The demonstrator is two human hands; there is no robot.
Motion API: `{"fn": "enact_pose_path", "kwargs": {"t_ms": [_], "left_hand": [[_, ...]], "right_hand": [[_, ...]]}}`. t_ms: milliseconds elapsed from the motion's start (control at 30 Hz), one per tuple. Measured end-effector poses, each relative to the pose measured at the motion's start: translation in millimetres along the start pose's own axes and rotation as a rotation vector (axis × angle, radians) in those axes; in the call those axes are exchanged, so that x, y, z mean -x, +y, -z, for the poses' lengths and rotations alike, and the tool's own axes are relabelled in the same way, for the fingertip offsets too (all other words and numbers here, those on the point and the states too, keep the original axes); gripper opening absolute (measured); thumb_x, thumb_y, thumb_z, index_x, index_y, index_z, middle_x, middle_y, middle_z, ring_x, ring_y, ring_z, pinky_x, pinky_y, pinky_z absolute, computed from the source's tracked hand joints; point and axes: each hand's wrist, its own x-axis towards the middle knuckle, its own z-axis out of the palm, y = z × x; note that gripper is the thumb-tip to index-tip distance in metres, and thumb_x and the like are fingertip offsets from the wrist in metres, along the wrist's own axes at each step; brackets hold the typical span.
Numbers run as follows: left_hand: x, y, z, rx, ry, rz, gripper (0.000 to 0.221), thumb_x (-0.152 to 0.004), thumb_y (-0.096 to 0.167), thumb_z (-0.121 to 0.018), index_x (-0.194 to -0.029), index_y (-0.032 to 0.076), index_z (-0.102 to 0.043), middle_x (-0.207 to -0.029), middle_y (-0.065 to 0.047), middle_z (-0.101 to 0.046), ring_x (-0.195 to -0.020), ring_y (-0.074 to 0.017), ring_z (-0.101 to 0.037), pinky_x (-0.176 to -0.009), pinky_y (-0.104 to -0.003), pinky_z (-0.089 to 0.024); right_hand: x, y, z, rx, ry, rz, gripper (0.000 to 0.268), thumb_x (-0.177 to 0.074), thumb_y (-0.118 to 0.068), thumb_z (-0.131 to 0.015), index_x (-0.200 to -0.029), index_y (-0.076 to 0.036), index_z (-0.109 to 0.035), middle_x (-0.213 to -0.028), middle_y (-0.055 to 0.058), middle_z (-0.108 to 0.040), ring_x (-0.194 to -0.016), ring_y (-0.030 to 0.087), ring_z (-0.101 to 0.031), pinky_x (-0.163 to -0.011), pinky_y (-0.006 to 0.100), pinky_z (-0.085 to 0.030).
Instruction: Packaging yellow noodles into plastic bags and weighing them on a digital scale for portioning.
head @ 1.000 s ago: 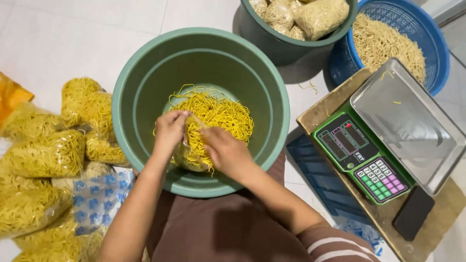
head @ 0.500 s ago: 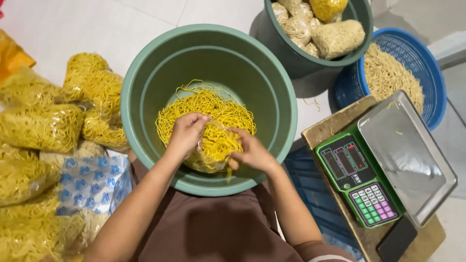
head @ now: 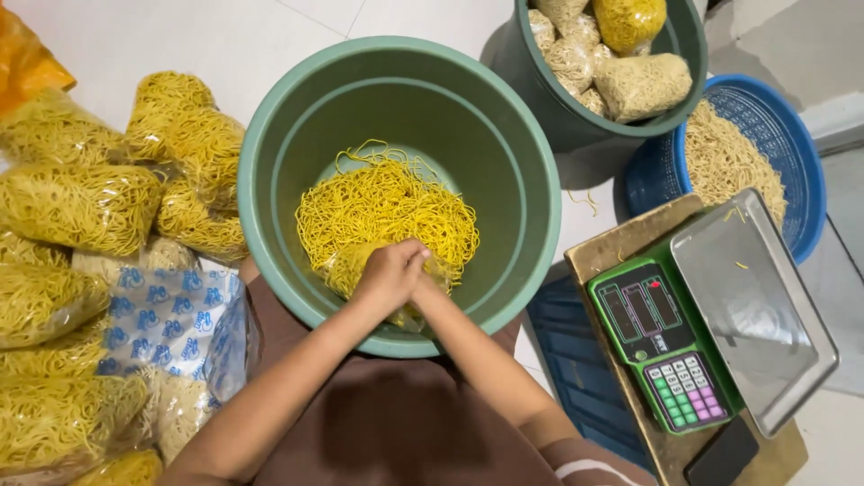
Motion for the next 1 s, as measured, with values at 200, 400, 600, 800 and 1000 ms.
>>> {"fn": "enact_pose_path", "kwargs": {"t_ms": [200,400,600,800,1000], "left_hand": [[-19,5,21,-0.030,0.073,-0.027,0.020,-0.094,0.016,-0.062,-0.105,0.016,-0.079,-0.094,-0.014,-0.078,-0.098,-0.0394,-0.072,-0.084,-0.051,-0.056],[-31,9,60,-0.066,0.078,0.004,0.017,-0.095,0.023,-0.066,-0.103,0.021,-0.080,-0.093,-0.008,-0.078,-0.099,-0.0327,-0.072,-0.084,-0.046,-0.055],[-40,1,74,-0.096,0.070,0.001,0.015,-0.094,0.026,-0.068,-0.102,0.025,-0.081,-0.092,-0.006,-0.078,-0.098,-0.0322,-0.072,-0.083,-0.045,-0.054],[-24,27,102,-0.174,-0.083,0.007,0.015,-0.097,0.022,-0.071,-0.106,0.020,-0.083,-0.094,-0.009,-0.080,-0.095,-0.0328,-0.075,-0.094,-0.042,-0.055],[-18,27,129,-0.360,-0.036,-0.088,0.027,-0.095,0.033,-0.072,-0.113,0.014,-0.080,-0.083,-0.020,-0.077,-0.093,-0.0439,-0.072,-0.088,-0.053,-0.054]], "right_hand": [[-15,13,-4,0.159,0.084,0.239,0.036,-0.083,-0.009,-0.071,-0.114,0.008,-0.069,-0.114,0.035,-0.068,-0.112,0.051,-0.064,-0.097,0.057,-0.052],[39,-120,50,0.516,-0.138,0.074,0.034,-0.081,-0.010,-0.068,-0.114,-0.009,-0.076,-0.127,0.023,-0.064,-0.113,0.046,-0.068,-0.092,0.052,-0.058],[57,-157,69,0.714,0.493,0.130,0.046,-0.093,-0.041,-0.069,-0.126,-0.013,-0.052,-0.106,0.009,-0.055,-0.089,0.037,-0.073,-0.069,0.048,-0.061],[14,-40,84,1.027,0.195,-0.232,0.031,-0.090,-0.033,-0.066,-0.112,-0.011,-0.070,-0.094,0.007,-0.068,-0.082,0.027,-0.076,-0.063,0.044,-0.062],[82,-151,151,0.347,-0.066,0.001,0.029,-0.096,-0.023,-0.061,-0.081,-0.002,-0.074,-0.079,0.026,-0.073,-0.084,0.049,-0.071,-0.077,0.055,-0.054]]}}
